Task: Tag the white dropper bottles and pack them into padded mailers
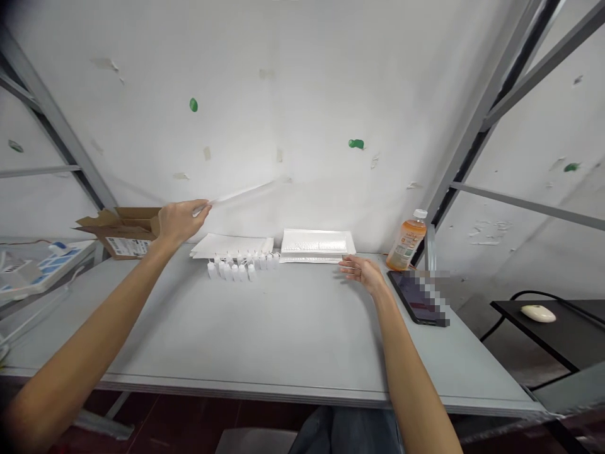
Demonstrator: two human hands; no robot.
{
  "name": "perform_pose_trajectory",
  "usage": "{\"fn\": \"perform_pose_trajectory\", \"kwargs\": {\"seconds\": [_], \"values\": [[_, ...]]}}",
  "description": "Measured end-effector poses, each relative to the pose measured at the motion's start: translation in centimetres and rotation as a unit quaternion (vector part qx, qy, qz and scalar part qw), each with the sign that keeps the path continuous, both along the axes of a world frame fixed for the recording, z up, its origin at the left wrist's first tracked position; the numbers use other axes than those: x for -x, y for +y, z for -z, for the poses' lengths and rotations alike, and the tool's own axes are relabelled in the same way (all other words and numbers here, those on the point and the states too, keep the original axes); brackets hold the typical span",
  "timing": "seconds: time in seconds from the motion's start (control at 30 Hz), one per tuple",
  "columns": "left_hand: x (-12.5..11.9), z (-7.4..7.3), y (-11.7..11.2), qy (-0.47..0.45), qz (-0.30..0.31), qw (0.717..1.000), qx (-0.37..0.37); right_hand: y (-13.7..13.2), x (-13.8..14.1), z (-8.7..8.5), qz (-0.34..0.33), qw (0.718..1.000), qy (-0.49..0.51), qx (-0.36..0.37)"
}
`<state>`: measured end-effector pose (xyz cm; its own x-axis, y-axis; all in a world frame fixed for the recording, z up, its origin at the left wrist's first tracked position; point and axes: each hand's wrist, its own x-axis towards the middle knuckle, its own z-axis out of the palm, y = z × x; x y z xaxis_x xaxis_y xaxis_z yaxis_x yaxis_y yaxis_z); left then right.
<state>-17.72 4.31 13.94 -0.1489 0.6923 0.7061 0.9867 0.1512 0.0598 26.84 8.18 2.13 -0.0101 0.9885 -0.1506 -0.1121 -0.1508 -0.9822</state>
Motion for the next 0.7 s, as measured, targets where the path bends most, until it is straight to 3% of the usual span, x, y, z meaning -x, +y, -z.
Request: {"fn": "perform_pose_trajectory", "kwargs": {"seconds": [0.1, 0.23, 0.37, 0.5, 0.7], "values": [[-4.7, 0.0, -2.9, 0.058, 0.108, 0.992, -0.04, 0.1, -0.1, 0.3, 0.018, 1.0, -0.003, -0.011], [-8.3, 2.5, -7.4, 0.163, 0.23, 0.958, -0.057, 0.5, 0.1, 1.1, 0.024, 0.999, -0.02, -0.008], [-8.0, 6.1, -11.4, 0.222, 0.3, 0.925, -0.072, 0.4, 0.6, 1.2, 0.016, 0.999, -0.047, -0.007], [-6.6, 9.2, -14.1, 0.234, 0.3, 0.925, -0.012, -0.5, 2.2, 0.2, 0.007, 0.997, -0.081, 0.006], [-5.5, 10.9, -14.8, 0.162, 0.289, 0.932, 0.149, -2.1, 6.1, -2.2, -0.054, 0.987, -0.134, -0.07]]}}
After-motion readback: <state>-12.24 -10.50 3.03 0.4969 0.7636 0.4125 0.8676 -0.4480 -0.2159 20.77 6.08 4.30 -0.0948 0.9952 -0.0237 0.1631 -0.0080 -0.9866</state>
